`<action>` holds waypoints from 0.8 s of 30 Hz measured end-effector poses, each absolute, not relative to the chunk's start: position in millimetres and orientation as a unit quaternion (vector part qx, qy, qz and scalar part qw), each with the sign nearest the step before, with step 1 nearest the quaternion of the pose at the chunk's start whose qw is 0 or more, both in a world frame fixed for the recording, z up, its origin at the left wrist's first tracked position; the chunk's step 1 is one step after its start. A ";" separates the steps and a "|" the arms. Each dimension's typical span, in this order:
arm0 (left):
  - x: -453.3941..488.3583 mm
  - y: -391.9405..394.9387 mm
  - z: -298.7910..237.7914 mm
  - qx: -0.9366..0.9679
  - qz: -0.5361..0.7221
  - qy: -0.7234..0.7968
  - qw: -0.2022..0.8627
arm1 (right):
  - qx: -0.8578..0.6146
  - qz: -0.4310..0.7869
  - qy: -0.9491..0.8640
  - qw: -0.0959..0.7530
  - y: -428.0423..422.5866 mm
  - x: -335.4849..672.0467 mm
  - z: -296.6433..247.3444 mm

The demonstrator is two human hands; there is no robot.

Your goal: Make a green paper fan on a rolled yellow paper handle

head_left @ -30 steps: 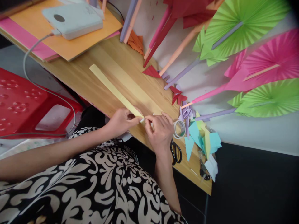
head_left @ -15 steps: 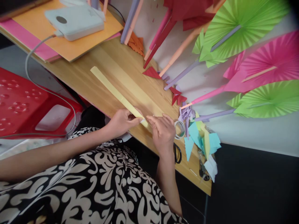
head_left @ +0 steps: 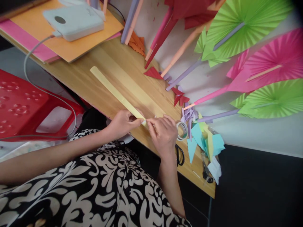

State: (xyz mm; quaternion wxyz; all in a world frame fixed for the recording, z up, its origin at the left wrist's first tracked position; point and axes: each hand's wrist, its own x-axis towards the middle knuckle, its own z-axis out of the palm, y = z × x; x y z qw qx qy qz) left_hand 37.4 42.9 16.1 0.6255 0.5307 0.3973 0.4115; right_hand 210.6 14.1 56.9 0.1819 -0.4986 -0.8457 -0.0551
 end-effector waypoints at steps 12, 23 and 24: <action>39.3 42.9 10.2 0.525 0.428 0.389 0.624 | -0.551 -0.046 -0.799 0.235 10.6 198.1 45.5; 38.0 41.9 14.7 0.513 0.420 0.389 0.640 | -0.603 0.092 -0.746 0.267 10.8 203.7 45.9; 38.0 41.9 14.9 0.514 0.421 0.388 0.639 | -0.601 0.125 -0.741 0.272 10.7 206.3 47.2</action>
